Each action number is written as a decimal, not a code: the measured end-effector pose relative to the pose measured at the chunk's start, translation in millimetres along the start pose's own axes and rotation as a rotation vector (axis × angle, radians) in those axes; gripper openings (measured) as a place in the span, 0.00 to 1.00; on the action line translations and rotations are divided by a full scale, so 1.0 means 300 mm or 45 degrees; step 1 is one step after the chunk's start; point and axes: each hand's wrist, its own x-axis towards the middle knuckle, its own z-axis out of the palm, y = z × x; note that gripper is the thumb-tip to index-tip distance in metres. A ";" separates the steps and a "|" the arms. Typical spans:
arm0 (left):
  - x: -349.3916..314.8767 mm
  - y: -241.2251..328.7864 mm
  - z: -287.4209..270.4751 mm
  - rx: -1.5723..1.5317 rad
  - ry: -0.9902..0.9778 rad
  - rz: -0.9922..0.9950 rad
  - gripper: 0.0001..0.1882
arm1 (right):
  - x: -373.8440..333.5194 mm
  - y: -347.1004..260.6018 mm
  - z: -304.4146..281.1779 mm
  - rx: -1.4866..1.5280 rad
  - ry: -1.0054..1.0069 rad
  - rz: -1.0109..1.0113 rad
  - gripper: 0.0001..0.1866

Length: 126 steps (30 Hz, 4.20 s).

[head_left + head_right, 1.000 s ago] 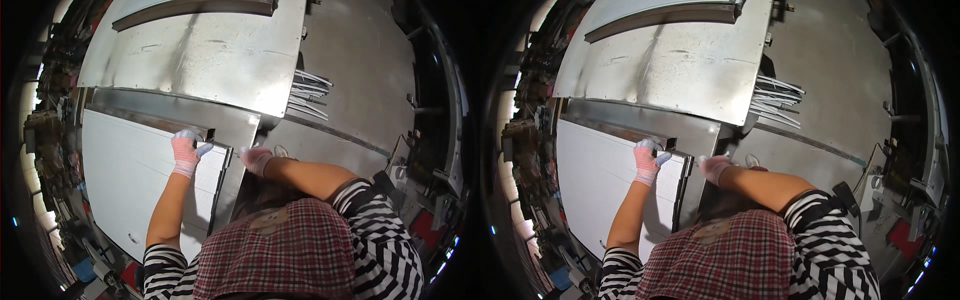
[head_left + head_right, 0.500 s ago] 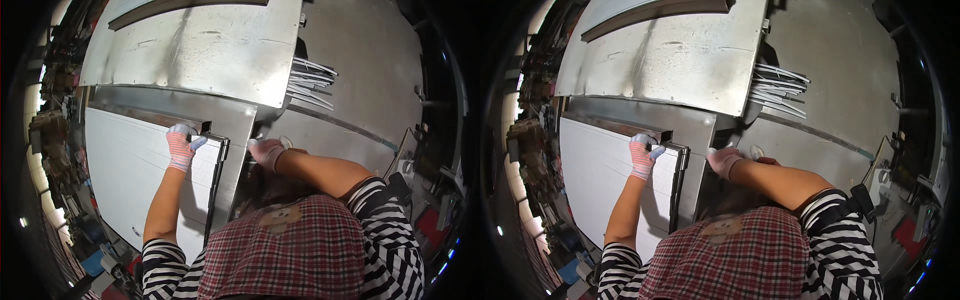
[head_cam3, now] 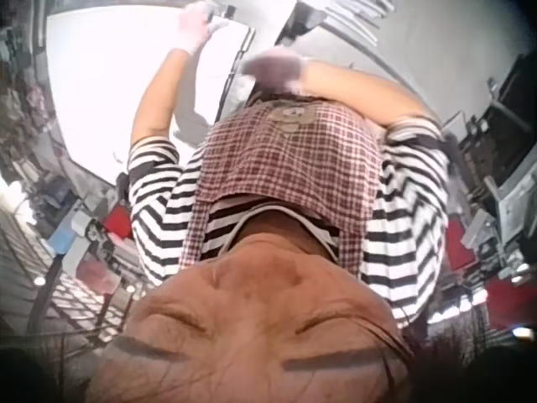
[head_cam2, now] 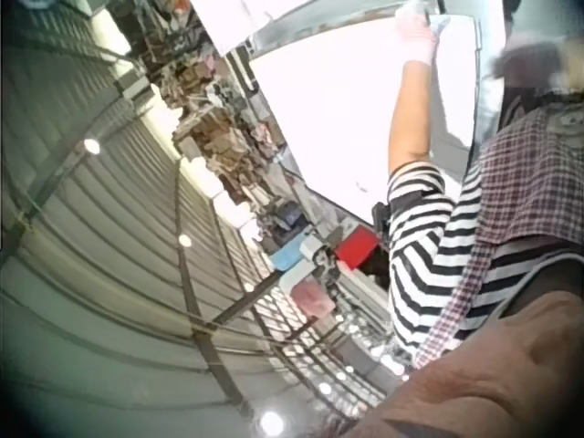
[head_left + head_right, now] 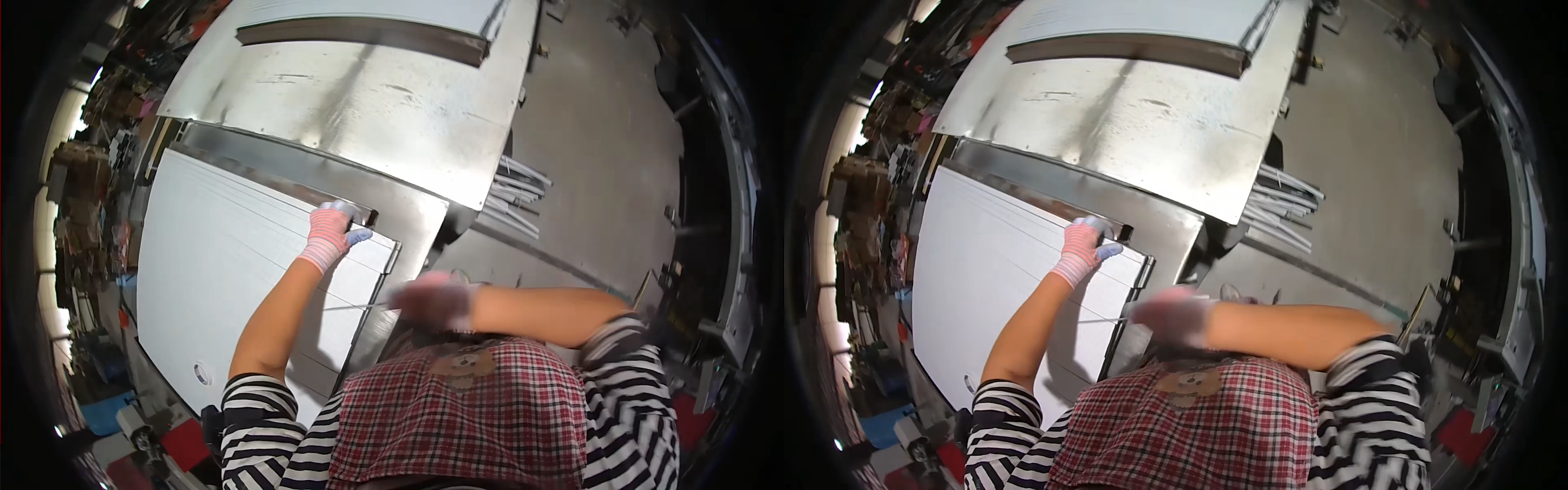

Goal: The person is applying adhesive labels to the edges of long white building panels in a manufacturing facility.

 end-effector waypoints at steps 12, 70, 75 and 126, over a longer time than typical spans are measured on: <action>-0.117 -0.096 0.078 -0.260 0.125 -0.028 0.23 | 0.458 0.244 -0.246 -0.251 -0.122 0.546 0.33; -0.446 -0.097 -0.309 -3.524 0.888 1.384 0.62 | -0.721 -0.571 0.068 -1.688 0.276 0.288 0.57; -0.765 0.047 -0.388 -3.585 1.011 0.945 0.61 | -0.948 -0.493 0.300 -1.624 0.443 0.204 0.54; -3.560 -0.199 0.578 -1.725 0.328 -1.302 0.31 | -1.944 -0.372 2.909 0.697 0.138 1.064 0.45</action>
